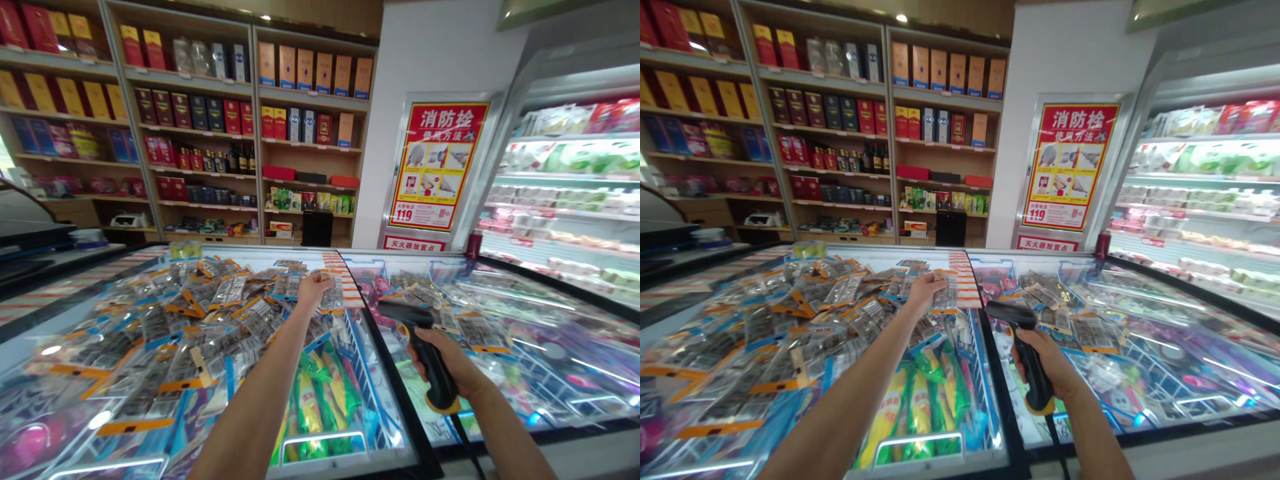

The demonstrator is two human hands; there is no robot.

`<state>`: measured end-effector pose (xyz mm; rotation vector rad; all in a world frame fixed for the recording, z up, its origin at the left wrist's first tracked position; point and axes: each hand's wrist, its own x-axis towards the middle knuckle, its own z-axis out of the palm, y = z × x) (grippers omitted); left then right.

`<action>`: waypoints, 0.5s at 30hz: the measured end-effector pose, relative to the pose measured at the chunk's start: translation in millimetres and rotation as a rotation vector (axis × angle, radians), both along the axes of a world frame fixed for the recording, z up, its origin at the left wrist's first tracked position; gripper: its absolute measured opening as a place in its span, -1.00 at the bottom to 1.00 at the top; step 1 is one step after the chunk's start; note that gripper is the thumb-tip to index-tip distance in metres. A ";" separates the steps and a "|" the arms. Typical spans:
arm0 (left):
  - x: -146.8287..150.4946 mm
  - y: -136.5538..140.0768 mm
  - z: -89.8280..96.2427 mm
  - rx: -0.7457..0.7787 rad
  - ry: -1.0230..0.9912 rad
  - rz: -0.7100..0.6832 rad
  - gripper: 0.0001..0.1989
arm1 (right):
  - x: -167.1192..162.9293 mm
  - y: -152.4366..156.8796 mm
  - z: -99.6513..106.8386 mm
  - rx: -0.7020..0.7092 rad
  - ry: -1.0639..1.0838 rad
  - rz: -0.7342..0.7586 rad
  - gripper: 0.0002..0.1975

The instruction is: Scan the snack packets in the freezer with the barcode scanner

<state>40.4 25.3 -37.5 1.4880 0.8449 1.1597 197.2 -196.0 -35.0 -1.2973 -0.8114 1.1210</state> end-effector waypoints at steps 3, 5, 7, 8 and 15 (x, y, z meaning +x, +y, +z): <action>0.7 -0.9 -1.4 -0.094 -0.259 -0.058 -0.81 | -3.1 -0.1 -0.5 -0.036 -0.045 0.007 -0.78; 1.9 -3.8 -1.7 -0.160 -0.368 -0.083 -0.76 | -3.3 -0.1 -0.7 -0.039 -0.042 0.011 -0.77; 3.1 -6.0 -1.4 -0.209 -0.433 -0.117 -0.72 | -2.8 -0.2 -0.6 -0.031 -0.015 0.028 -0.77; 3.6 -6.6 -1.2 -0.222 -0.451 -0.129 -0.70 | -2.5 -0.4 -0.4 -0.031 0.002 0.038 -0.77; 6.4 -4.1 -0.9 -0.262 -0.502 -0.169 -0.63 | -2.9 -2.2 1.6 -0.039 0.064 0.047 -0.77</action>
